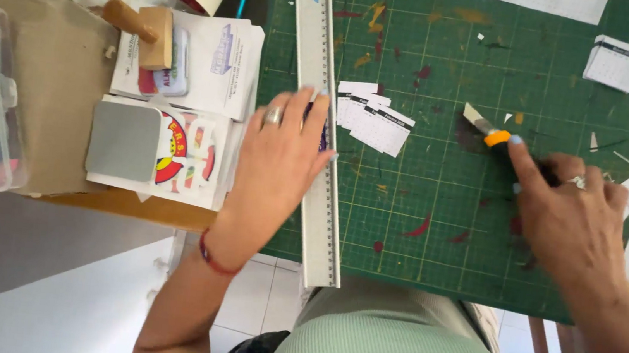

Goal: Using a ruler and a utility knife to precisely cut and trim printed calendar cards on a cutting mat.

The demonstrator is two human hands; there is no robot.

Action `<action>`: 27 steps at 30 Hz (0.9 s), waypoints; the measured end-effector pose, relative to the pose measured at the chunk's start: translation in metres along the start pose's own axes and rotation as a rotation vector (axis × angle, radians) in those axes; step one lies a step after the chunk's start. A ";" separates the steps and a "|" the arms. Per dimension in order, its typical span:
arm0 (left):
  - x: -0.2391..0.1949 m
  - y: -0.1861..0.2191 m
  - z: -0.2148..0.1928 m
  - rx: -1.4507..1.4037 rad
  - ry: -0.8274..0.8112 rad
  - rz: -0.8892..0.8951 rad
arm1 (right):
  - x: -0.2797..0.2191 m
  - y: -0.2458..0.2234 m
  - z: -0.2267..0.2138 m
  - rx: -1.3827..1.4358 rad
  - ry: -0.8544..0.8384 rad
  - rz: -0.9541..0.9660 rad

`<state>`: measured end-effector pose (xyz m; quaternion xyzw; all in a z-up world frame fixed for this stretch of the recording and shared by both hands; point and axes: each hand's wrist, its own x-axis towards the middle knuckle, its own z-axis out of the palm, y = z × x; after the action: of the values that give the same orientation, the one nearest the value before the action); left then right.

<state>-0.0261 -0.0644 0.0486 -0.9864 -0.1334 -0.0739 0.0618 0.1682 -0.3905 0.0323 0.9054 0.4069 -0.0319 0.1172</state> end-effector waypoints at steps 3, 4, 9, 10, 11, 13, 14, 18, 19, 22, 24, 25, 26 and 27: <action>-0.019 0.021 -0.015 -0.097 -0.004 -0.012 | -0.003 0.003 0.008 -0.235 0.174 -0.081; -0.020 0.026 -0.014 -0.098 -0.007 -0.012 | 0.005 -0.001 -0.004 -0.234 0.171 -0.082; -0.019 0.045 -0.007 -0.191 0.064 0.049 | 0.074 -0.036 -0.052 0.102 0.147 -0.465; -0.018 0.052 -0.003 -0.188 0.067 0.049 | 0.093 -0.046 -0.051 0.101 0.151 -0.465; -0.017 0.057 0.001 -0.200 0.094 0.119 | 0.113 -0.057 -0.050 0.167 0.195 -0.545; -0.015 0.066 0.007 -0.210 0.119 0.184 | 0.150 -0.079 -0.046 0.233 0.240 -0.629; -0.015 0.069 0.008 -0.202 0.095 0.215 | 0.167 -0.089 -0.044 0.248 0.188 -0.648; -0.016 0.077 0.022 -0.108 0.080 0.189 | 0.209 -0.117 -0.025 0.273 0.082 -0.695; -0.015 0.076 0.023 -0.109 0.081 0.185 | 0.209 -0.118 -0.027 0.271 0.082 -0.698; -0.013 0.073 0.028 -0.067 0.096 0.113 | 0.209 -0.118 -0.030 0.302 -0.073 -0.658; -0.012 0.071 0.032 -0.106 0.084 0.086 | 0.205 -0.115 -0.030 0.257 -0.020 -0.654; -0.014 0.070 0.040 -0.107 0.083 0.085 | 0.204 -0.116 -0.019 0.256 -0.021 -0.656; -0.015 0.070 0.048 -0.165 0.107 0.072 | 0.203 -0.116 -0.008 0.189 0.065 -0.634; -0.016 0.069 0.056 -0.222 0.133 0.061 | 0.203 -0.117 0.002 0.121 0.155 -0.610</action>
<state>-0.0150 -0.1266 -0.0160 -0.9837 -0.0898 -0.1514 -0.0370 0.2166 -0.1681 -0.0225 0.7466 0.6647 -0.0209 0.0170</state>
